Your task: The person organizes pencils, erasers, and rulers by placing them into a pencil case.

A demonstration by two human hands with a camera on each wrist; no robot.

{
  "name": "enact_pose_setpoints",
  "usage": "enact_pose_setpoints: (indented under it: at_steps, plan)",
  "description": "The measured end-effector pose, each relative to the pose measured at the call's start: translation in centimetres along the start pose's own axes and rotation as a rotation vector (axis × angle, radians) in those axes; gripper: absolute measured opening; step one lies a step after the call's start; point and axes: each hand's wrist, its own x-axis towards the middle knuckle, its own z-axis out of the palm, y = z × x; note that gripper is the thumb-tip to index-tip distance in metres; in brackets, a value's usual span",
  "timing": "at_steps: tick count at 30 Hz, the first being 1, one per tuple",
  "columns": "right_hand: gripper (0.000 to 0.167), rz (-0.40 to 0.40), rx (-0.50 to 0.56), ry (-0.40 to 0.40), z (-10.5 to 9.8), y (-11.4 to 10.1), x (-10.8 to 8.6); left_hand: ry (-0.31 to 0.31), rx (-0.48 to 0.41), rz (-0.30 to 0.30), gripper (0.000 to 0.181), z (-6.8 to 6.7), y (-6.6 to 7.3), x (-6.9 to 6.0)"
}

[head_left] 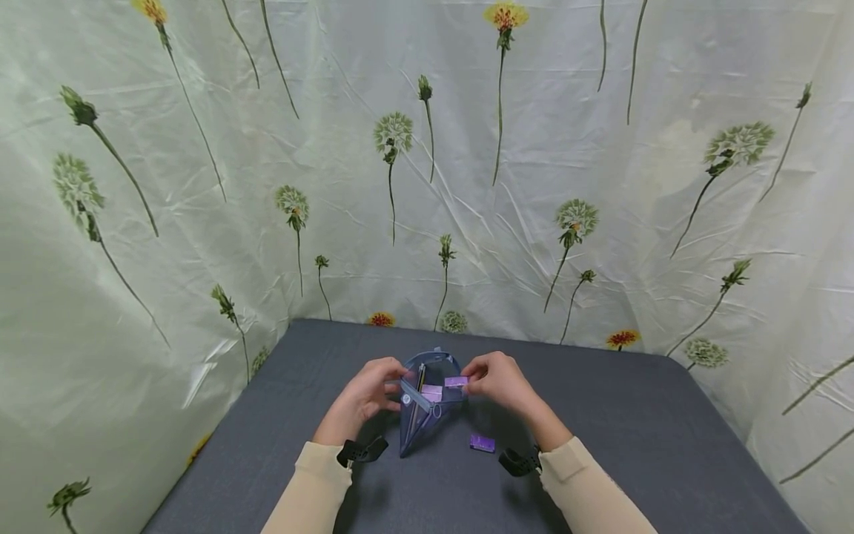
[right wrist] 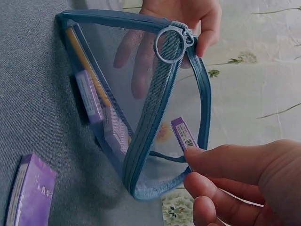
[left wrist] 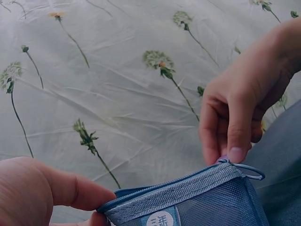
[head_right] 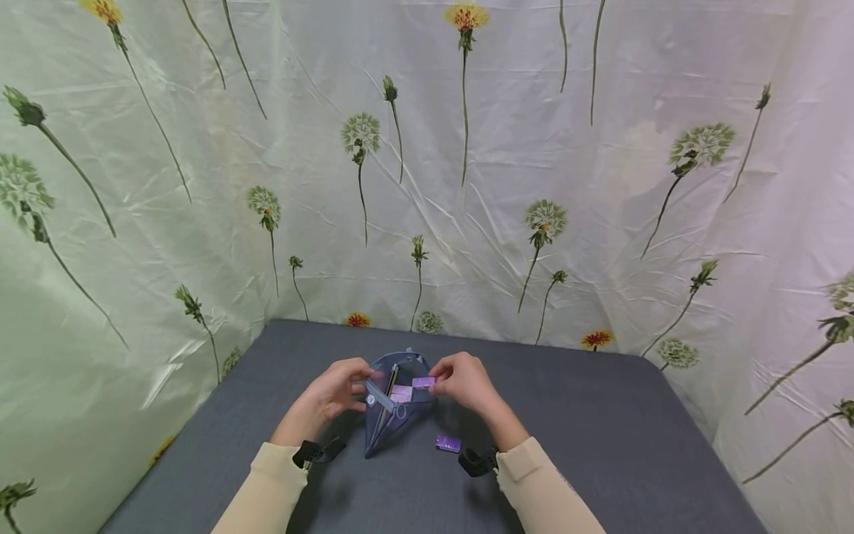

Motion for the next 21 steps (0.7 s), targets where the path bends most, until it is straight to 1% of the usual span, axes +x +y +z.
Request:
enact_pose_setpoints:
  at_steps: [5, 13, 18, 21]
  plan:
    - [0.016, 0.001, -0.006, -0.010, 0.5, -0.1, 0.8, 0.003, 0.010, 0.003, 0.016, 0.1, 0.0, 0.0]
    - [0.018, -0.003, -0.020, -0.044, 1.9, -0.7, 1.9, -0.001, -0.008, 0.002, 0.018, -0.1, -0.1, -0.1]
    - [0.026, 0.001, -0.015, -0.076, 2.7, -0.8, 2.1, -0.014, -0.005, 0.009, 0.019, -0.1, 0.0, -0.1]
    - [0.026, 0.003, -0.017, -0.085, 2.9, -0.7, 2.1, -0.017, 0.008, 0.017, 0.018, -0.1, 0.1, -0.1]
